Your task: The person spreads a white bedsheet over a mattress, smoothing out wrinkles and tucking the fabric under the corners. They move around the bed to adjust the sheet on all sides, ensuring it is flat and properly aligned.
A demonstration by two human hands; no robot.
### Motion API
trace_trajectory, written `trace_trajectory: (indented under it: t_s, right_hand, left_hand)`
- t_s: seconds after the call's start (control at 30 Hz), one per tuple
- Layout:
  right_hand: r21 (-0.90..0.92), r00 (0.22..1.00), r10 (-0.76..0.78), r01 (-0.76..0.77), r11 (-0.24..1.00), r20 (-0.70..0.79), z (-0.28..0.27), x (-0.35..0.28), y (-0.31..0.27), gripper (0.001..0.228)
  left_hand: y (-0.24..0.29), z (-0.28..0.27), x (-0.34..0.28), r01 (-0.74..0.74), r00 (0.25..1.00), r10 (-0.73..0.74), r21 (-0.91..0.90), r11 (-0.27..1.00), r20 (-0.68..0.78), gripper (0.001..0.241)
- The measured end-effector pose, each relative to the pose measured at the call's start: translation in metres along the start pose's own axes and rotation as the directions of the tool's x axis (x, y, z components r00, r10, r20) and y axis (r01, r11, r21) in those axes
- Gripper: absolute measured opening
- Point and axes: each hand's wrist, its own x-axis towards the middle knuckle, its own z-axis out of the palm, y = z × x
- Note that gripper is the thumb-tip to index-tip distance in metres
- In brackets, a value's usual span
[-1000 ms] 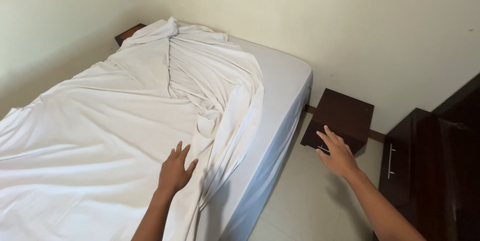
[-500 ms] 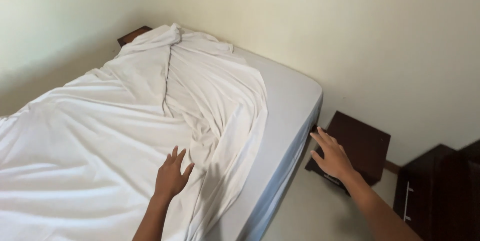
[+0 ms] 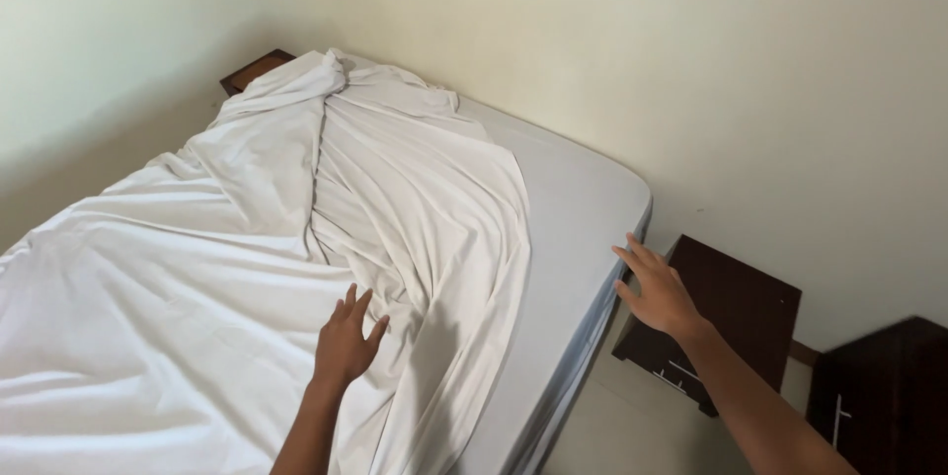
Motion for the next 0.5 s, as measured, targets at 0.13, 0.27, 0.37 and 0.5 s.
trace_trajectory:
  t_s: [0.13,0.27,0.37,0.5]
  right_hand:
    - [-0.014,0.999,-0.011,0.011,1.0,0.035,0.0,0.038,0.026,0.063]
    - [-0.008,0.998,-0.04,0.041,0.999,0.05,-0.003,0.084,0.053,0.062]
    - [-0.004,0.994,-0.099,0.099,0.995,0.05,-0.006,0.119,0.076,0.061]
    - [0.069,0.984,-0.165,0.161,0.985,0.061,-0.013,0.165,0.102,0.061]
  left_hand:
    - [0.017,0.014,0.027,0.016,1.0,-0.016,-0.013,1.0,-0.004,0.064]
    - [0.042,0.026,0.052,0.095,0.995,-0.096,-0.041,0.995,-0.018,0.064]
    - [0.063,0.034,0.069,0.13,0.991,-0.131,-0.048,0.99,-0.029,0.064]
    - [0.091,0.049,0.089,0.204,0.979,-0.205,-0.023,0.979,-0.012,0.064]
